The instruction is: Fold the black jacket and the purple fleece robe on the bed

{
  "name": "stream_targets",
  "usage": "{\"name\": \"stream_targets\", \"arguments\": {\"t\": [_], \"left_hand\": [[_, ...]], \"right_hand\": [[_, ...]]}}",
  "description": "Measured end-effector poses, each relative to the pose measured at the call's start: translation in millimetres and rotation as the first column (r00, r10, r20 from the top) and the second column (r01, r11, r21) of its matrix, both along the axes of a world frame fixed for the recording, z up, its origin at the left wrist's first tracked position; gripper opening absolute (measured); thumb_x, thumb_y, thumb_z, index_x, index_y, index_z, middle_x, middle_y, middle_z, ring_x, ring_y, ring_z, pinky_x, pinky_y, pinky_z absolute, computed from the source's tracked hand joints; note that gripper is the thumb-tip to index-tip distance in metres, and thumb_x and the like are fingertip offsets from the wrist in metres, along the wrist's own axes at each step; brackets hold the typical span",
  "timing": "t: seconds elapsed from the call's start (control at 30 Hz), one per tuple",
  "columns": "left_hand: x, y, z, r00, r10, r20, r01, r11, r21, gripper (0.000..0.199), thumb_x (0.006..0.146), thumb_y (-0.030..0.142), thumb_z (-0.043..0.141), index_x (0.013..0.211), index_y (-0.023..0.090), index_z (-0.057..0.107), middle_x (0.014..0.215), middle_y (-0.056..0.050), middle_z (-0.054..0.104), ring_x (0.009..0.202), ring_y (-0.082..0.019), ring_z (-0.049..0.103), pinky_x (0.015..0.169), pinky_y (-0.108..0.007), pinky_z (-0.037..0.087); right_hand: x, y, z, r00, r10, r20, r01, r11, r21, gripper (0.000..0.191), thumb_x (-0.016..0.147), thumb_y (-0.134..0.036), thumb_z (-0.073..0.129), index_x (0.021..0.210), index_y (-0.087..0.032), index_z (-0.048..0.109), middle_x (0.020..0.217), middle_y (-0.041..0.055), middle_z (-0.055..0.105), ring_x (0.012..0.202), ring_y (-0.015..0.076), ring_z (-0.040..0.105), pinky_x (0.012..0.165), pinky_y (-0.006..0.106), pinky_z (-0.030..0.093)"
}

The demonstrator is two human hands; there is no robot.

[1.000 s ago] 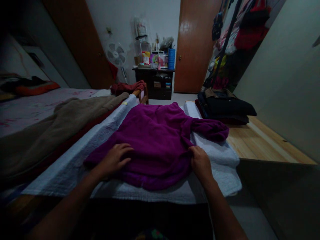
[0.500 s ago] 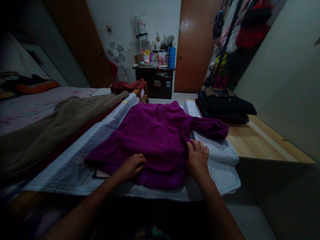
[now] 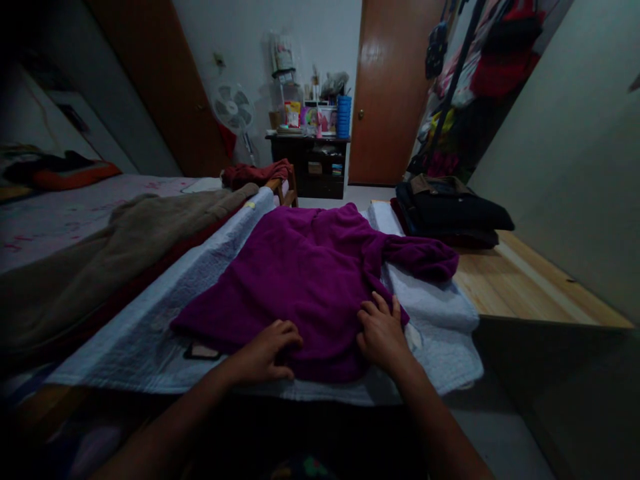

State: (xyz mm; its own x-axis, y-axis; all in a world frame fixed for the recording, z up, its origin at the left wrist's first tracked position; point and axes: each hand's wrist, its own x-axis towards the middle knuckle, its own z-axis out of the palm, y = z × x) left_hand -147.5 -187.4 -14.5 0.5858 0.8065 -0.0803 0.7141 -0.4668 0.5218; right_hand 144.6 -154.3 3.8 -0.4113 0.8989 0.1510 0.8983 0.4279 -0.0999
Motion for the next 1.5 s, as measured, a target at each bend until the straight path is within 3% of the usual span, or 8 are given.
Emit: {"name": "stream_targets", "arguments": {"t": [0.17,0.43,0.73,0.87,0.97,1.13,1.37,1.5], "left_hand": [[1,-1,1.0,0.997,0.018,-0.075,-0.018,1.0,-0.003,0.077,0.058,0.039,0.084,0.127,0.031,0.051,0.124,-0.004,0.053,0.113,-0.027,0.047,0.096,-0.039,0.041],[2,10,3.0,0.998,0.063,0.019,-0.064,0.995,0.071,0.047,0.077,0.021,0.061,0.123,0.025,0.053,0.118,-0.005,0.06,0.108,-0.022,0.054,0.097,-0.036,0.042],[12,8,9.7,0.996,0.068,-0.063,-0.064,0.997,0.053,0.089,0.059,0.062,0.076,0.135,0.026,0.047,0.122,-0.008,0.056,0.108,-0.029,0.052,0.095,-0.041,0.043],[17,10,8.8,0.995,0.065,-0.077,-0.061,0.996,0.063,0.061,0.069,0.039,0.073,0.125,0.025,0.053,0.117,-0.007,0.059,0.107,-0.027,0.054,0.092,-0.037,0.044],[21,15,11.2,0.996,0.086,-0.022,-0.085,0.995,0.059,0.04,0.073,0.016,0.059,0.112,0.024,0.058,0.109,-0.004,0.063,0.102,-0.021,0.058,0.087,-0.03,0.044],[27,19,15.7,0.994,0.11,-0.011,-0.11,0.994,0.006,0.028,0.067,0.014,0.061,0.093,0.025,0.057,0.089,0.001,0.066,0.083,-0.018,0.061,0.072,-0.026,0.041],[19,35,29.1,0.989,-0.13,-0.077,0.088,0.91,-0.406,0.041,0.063,0.044,0.076,0.096,0.025,0.059,0.081,0.004,0.063,0.07,-0.016,0.058,0.055,-0.023,0.037],[0,83,46.0,0.99,-0.006,0.138,0.056,0.931,-0.361,0.04,0.073,0.04,0.068,0.109,0.023,0.058,0.088,0.002,0.065,0.077,-0.016,0.06,0.064,-0.024,0.045]], "right_hand": [[14,12,9.1,0.995,-0.074,-0.069,0.079,0.994,0.075,0.009,0.082,-0.021,0.047,0.084,-0.02,0.056,0.086,0.0036,0.066,0.093,0.0217,0.061,0.11,0.053,0.016],[20,26,16.7,0.953,-0.138,-0.268,0.199,0.956,0.215,0.011,0.088,-0.027,0.045,0.088,-0.02,0.054,0.083,0.0063,0.063,0.08,0.0223,0.058,0.078,0.034,0.041],[19,42,24.9,0.953,-0.248,-0.173,0.278,0.942,0.185,0.015,0.089,-0.023,0.044,0.092,-0.019,0.059,0.092,0.0089,0.061,0.089,0.0236,0.055,0.08,0.034,0.038],[13,49,27.4,0.956,-0.292,0.009,0.287,0.944,0.161,0.021,0.083,-0.014,0.046,0.092,-0.018,0.064,0.094,0.0116,0.062,0.09,0.0261,0.054,0.083,0.038,0.035],[1,51,30.3,0.984,-0.174,-0.039,0.178,0.973,0.145,0.026,0.079,-0.008,0.046,0.095,-0.017,0.064,0.104,0.0112,0.062,0.098,0.0254,0.053,0.091,0.038,0.034],[-19,51,19.4,0.989,0.07,-0.134,-0.083,0.992,-0.094,0.026,0.081,-0.007,0.043,0.097,-0.017,0.061,0.101,0.007,0.063,0.096,0.0173,0.057,0.088,0.026,0.039],[-22,69,-7.0,0.999,0.033,0.043,-0.02,0.963,-0.27,0.022,0.084,-0.011,0.045,0.091,-0.016,0.065,0.097,0.0092,0.069,0.089,0.0185,0.064,0.079,0.026,0.042],[-28,90,5.2,0.991,0.055,0.123,-0.006,0.931,-0.364,0.021,0.085,-0.014,0.048,0.093,-0.016,0.068,0.09,0.0096,0.073,0.078,0.0184,0.068,0.066,0.026,0.043]]}}
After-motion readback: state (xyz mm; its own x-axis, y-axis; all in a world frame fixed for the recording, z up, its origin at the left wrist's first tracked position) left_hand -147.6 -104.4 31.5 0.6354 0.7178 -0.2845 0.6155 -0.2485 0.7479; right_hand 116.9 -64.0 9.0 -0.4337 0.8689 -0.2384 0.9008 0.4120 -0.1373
